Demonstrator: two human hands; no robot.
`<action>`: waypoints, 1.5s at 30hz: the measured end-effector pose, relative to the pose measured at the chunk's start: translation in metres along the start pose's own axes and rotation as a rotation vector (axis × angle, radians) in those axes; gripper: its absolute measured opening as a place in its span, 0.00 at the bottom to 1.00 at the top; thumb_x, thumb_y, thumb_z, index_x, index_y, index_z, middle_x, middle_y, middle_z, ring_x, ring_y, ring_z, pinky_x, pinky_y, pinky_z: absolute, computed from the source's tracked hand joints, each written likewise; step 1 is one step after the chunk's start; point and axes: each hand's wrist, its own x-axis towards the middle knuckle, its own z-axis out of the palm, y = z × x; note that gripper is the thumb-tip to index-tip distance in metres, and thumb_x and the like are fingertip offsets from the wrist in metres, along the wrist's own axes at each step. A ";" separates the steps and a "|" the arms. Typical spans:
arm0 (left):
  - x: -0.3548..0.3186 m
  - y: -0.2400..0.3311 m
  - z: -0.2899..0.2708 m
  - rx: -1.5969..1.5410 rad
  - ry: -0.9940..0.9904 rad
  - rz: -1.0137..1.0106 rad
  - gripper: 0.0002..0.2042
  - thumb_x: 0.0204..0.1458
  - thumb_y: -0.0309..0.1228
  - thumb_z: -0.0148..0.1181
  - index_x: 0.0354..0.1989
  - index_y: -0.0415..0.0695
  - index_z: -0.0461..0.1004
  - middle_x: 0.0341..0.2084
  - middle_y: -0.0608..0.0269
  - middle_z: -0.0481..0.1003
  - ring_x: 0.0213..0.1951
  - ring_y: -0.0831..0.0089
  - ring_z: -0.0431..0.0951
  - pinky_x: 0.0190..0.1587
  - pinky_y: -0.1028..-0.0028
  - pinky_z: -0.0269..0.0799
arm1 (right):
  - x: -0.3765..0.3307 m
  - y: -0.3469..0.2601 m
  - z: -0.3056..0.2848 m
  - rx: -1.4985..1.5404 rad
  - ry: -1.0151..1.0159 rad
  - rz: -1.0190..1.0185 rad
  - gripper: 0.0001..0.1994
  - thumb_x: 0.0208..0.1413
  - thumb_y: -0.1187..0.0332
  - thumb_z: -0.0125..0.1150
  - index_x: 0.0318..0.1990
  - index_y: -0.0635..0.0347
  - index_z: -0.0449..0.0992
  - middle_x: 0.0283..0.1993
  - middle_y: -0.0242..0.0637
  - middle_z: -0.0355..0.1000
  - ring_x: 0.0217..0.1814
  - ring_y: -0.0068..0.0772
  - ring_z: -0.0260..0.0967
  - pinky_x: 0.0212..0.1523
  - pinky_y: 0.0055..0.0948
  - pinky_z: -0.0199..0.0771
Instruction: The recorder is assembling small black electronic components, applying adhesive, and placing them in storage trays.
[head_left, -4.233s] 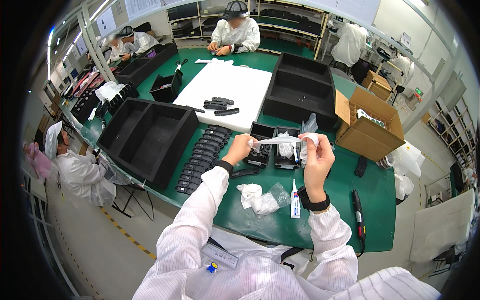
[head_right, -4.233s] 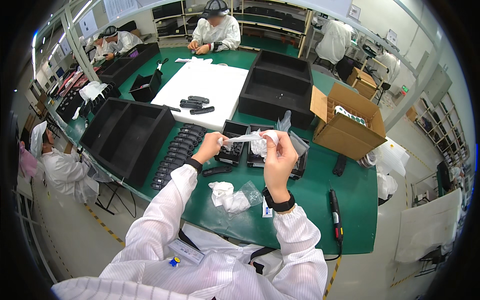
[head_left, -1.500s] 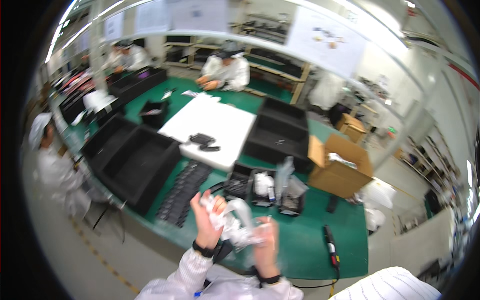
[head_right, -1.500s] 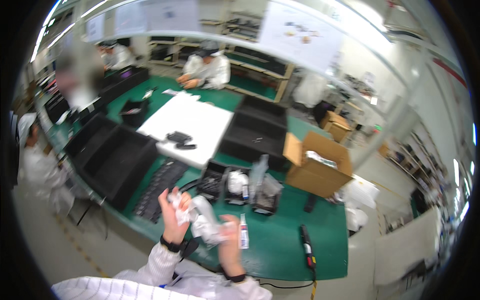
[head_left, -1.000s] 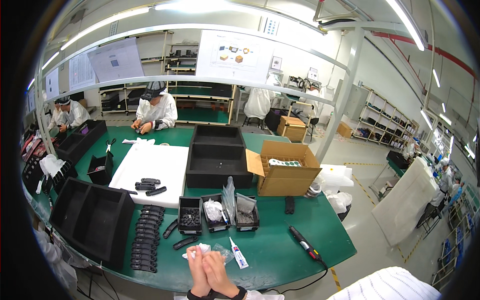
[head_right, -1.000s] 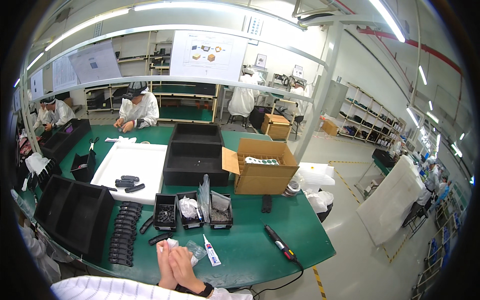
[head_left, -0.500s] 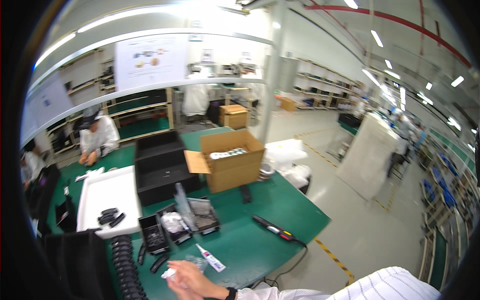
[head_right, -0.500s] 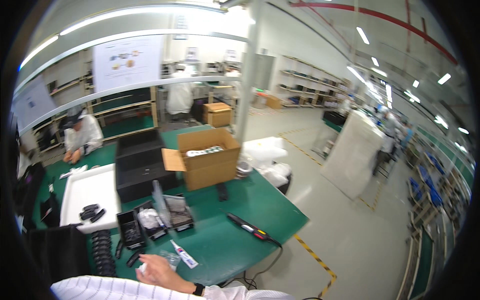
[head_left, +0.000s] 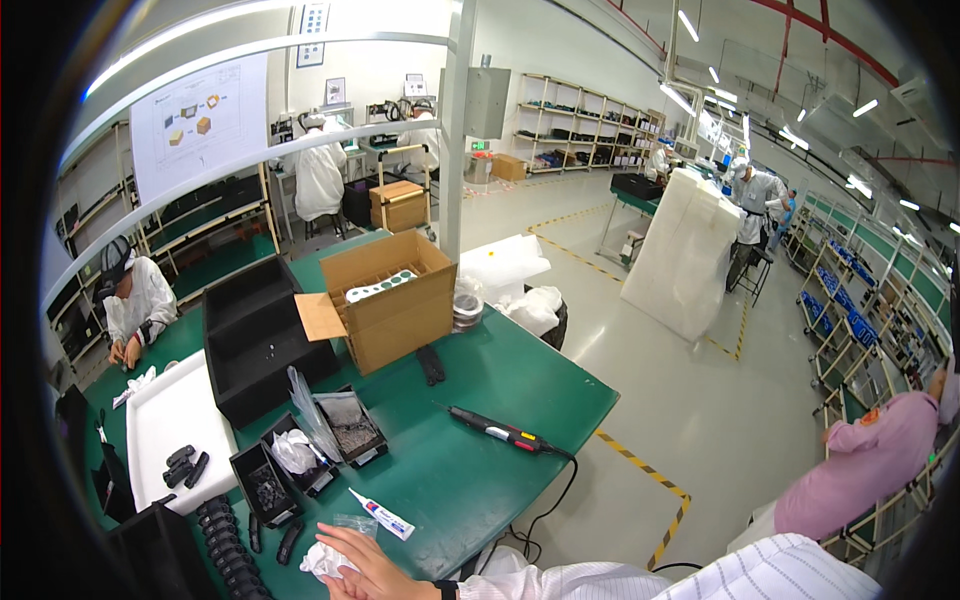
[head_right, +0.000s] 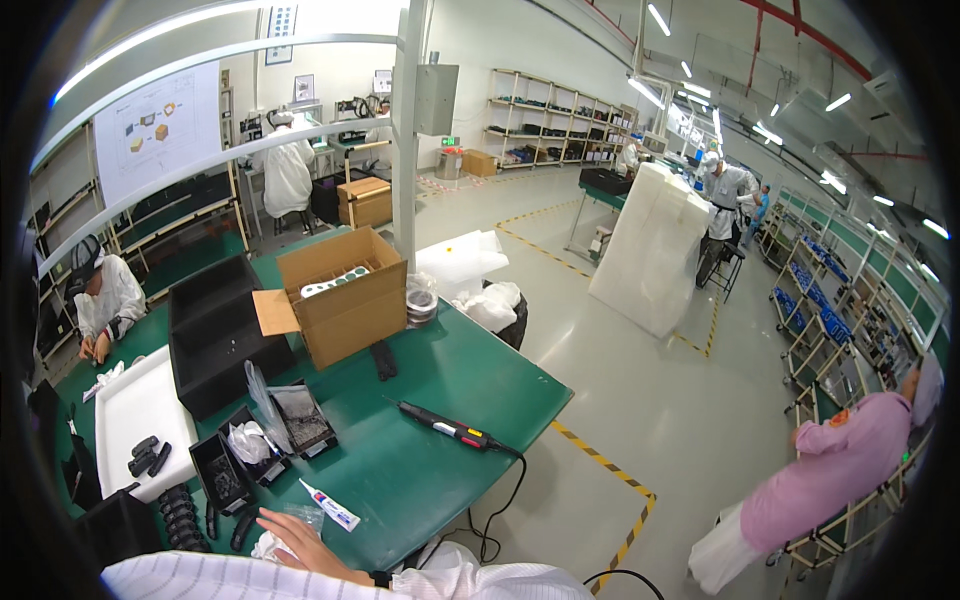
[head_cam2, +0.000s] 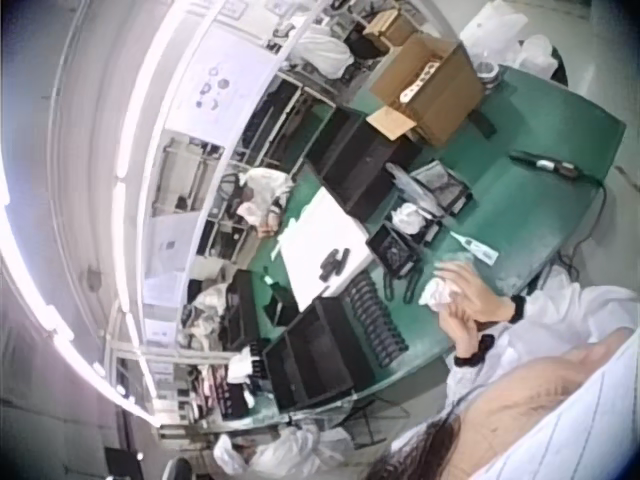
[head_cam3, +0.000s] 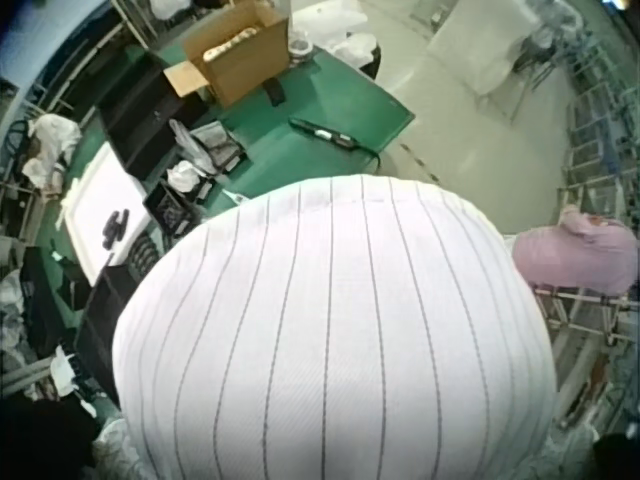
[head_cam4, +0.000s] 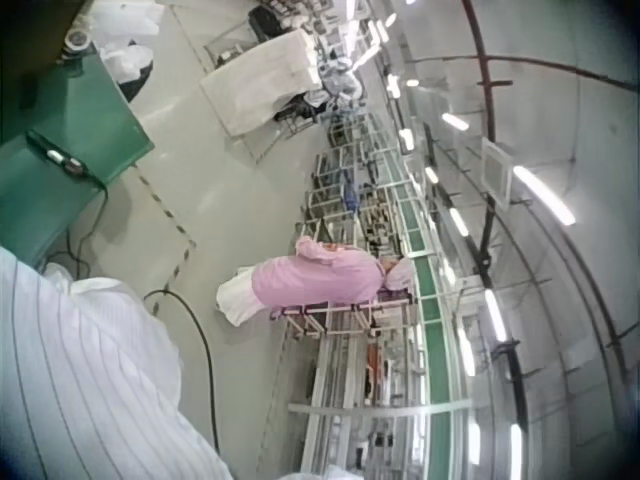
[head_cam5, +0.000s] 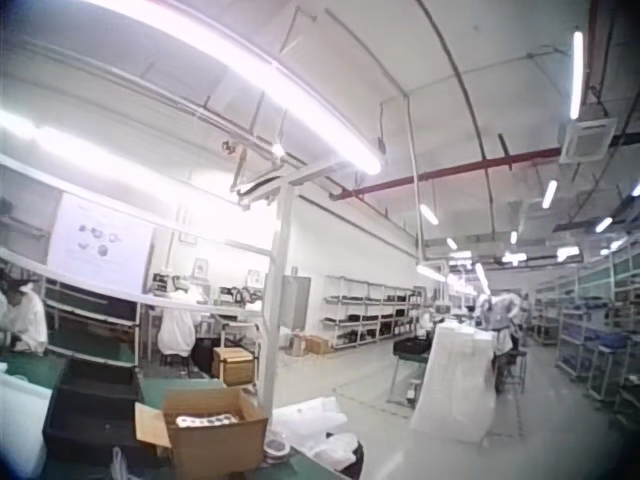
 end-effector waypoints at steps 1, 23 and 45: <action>-0.007 0.002 0.006 0.087 0.144 0.051 0.21 0.65 0.41 0.48 0.55 0.34 0.67 0.48 0.50 0.74 0.43 0.57 0.77 0.47 0.65 0.73 | -0.003 -0.005 0.002 0.041 -0.048 0.040 0.29 0.61 0.66 0.52 0.70 0.55 0.57 0.74 0.42 0.51 0.75 0.43 0.49 0.71 0.43 0.48; 0.025 -0.068 0.026 0.557 0.271 -0.470 0.53 0.51 0.76 0.29 0.68 0.35 0.52 0.68 0.54 0.57 0.67 0.62 0.56 0.67 0.56 0.53 | -0.018 0.024 -0.087 0.354 0.259 0.305 0.11 0.53 0.80 0.51 0.38 0.65 0.80 0.26 0.36 0.76 0.22 0.27 0.72 0.25 0.25 0.72; 0.058 -0.133 0.043 2.092 -0.260 -0.303 0.14 0.62 0.29 0.52 0.53 0.37 0.73 0.37 0.46 0.79 0.39 0.50 0.80 0.43 0.63 0.74 | -0.014 0.051 -0.467 0.327 1.085 0.153 0.04 0.64 0.73 0.51 0.44 0.59 0.65 0.34 0.34 0.65 0.30 0.24 0.64 0.39 0.26 0.68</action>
